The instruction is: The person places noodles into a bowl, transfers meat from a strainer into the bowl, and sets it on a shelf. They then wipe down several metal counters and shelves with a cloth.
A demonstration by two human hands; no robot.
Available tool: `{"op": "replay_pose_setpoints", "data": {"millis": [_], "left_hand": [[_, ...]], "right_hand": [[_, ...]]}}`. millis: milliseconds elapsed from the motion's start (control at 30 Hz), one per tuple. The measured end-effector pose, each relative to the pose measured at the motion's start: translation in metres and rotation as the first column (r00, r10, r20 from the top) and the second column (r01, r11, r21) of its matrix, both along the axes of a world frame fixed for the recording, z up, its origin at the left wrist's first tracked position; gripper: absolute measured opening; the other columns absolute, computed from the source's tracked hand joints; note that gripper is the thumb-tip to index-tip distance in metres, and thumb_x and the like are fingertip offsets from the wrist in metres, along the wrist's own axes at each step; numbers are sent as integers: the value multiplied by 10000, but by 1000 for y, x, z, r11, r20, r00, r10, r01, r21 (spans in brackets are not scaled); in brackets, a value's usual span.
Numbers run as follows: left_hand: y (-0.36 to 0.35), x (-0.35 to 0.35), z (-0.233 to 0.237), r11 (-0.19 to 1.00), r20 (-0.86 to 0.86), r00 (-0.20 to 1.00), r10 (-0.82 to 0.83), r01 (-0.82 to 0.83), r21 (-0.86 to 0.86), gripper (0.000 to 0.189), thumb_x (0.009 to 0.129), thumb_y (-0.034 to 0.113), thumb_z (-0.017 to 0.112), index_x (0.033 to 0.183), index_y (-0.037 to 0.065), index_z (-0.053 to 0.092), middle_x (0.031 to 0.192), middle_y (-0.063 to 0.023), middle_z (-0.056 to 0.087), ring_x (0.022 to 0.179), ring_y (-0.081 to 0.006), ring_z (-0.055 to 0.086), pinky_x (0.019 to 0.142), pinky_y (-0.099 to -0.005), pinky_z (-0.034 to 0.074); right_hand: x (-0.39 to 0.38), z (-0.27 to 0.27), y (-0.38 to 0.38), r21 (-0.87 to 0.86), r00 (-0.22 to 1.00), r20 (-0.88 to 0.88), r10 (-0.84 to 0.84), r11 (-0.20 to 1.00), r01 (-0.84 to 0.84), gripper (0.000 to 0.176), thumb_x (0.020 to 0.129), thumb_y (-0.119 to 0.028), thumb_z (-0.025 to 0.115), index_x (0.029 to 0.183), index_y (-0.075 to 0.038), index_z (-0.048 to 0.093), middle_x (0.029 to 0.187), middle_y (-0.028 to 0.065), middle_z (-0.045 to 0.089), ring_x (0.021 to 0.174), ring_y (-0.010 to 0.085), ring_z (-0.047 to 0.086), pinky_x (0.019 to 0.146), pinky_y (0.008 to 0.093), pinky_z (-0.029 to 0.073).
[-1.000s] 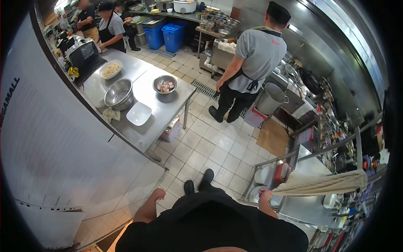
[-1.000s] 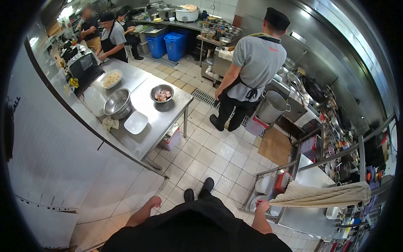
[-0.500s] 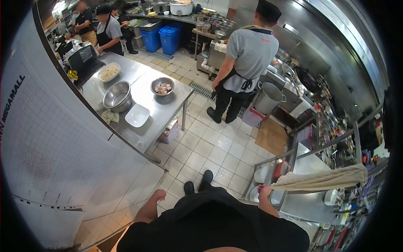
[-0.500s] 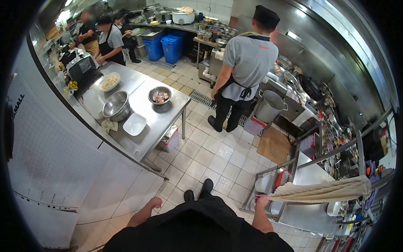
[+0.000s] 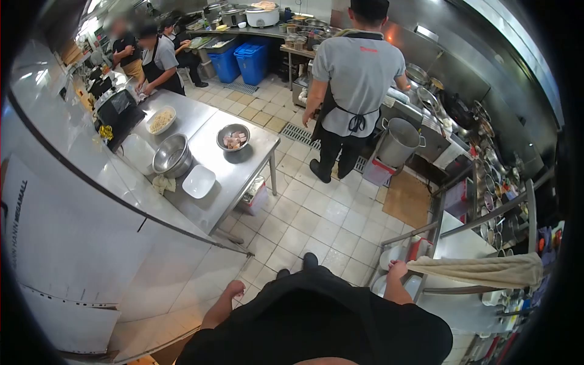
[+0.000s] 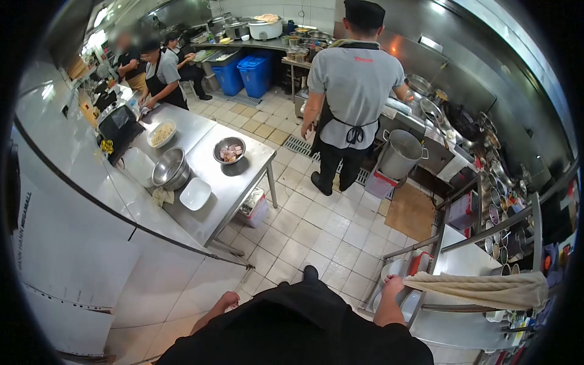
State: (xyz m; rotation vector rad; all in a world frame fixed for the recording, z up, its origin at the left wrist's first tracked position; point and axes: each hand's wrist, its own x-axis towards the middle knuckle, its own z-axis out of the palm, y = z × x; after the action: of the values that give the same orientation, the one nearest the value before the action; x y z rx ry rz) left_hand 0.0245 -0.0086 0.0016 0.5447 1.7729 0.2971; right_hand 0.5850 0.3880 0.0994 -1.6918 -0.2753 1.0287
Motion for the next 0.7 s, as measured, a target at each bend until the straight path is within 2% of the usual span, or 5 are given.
{"op": "replay_pose_setpoints", "data": {"millis": [100,200,467,600,700], "left_hand": [[21,2,22,999,-50,999,-16,18,36,152,688,16,505,822,5,577,613,-137,581,487,-180,561,398,-307,431],[48,9,48,979,0,979,203,-203,-32,138,711,69,498,807,9,578,592,-137,573,464,-177,543,393,-302,419],[107,17,66,981,-76,978,194,-194,3,132,707,78,467,759,6,564,557,-109,560,459,-169,530,419,-286,412],[121,24,80,973,-80,970,229,-226,40,119,702,68,461,736,17,563,556,-106,565,456,-170,532,423,-289,415],[122,29,80,968,-95,963,252,-252,13,125,695,50,456,745,22,566,562,-104,570,455,-174,536,425,-291,419]], "right_hand": [[-10,23,25,41,999,24,-48,998,47,137,699,-56,403,721,28,509,606,141,546,403,183,467,348,272,325],[-4,26,53,67,995,43,-95,993,92,129,690,-57,416,699,18,521,595,128,551,406,182,482,348,270,337],[43,10,104,8,958,201,-203,979,206,224,738,-105,425,678,58,565,595,134,565,457,214,535,388,282,441],[74,-5,118,8,932,130,-338,940,340,253,721,-119,454,664,94,579,614,139,580,519,231,565,424,307,464],[117,-43,118,-159,856,517,-24,980,123,258,709,-143,477,715,80,607,688,166,606,569,240,588,509,328,489]]}}
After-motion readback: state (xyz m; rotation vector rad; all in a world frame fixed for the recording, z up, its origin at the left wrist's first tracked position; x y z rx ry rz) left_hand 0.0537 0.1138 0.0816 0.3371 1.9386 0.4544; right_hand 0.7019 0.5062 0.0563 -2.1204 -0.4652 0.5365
